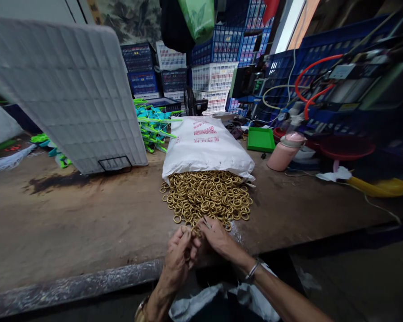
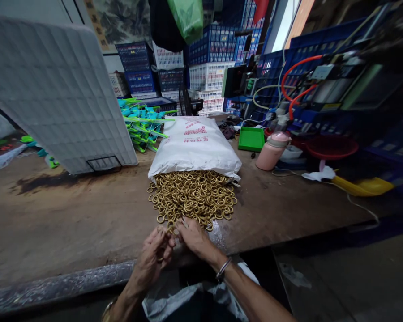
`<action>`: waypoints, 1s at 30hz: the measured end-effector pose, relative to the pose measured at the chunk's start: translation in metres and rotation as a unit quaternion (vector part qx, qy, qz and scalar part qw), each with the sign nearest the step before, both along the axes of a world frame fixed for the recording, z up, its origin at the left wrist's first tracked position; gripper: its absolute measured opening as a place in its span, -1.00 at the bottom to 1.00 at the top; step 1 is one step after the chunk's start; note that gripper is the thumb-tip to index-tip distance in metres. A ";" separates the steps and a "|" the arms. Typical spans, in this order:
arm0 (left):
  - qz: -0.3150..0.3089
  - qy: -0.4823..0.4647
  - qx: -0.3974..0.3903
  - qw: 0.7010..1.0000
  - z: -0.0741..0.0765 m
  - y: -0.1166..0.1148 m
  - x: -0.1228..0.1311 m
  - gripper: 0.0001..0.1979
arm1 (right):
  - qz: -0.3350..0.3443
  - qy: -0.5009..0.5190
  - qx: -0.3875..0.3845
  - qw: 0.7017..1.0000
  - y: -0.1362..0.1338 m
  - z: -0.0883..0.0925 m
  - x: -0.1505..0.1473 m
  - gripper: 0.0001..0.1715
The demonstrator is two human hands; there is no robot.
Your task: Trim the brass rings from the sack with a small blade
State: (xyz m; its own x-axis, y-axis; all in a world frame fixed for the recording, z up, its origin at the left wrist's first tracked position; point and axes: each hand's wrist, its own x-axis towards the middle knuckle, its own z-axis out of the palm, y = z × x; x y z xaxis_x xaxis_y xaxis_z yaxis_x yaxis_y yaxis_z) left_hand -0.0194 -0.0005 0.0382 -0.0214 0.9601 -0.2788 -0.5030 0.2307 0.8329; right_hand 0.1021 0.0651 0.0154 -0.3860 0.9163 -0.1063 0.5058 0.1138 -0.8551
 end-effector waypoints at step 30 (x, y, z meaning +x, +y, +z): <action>0.088 0.209 0.069 0.971 -0.020 0.003 -0.003 -0.76 | 0.017 0.098 -0.065 0.993 -0.006 0.005 -0.011 -0.61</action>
State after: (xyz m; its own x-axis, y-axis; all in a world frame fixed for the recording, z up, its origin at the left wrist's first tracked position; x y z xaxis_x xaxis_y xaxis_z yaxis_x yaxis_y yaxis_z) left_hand -0.0221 0.0024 0.0180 -0.2727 0.9589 -0.0786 -0.1358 0.0425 0.9898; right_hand 0.0909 0.0594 0.0207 -0.4420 0.8856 -0.1423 0.3265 0.0111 -0.9451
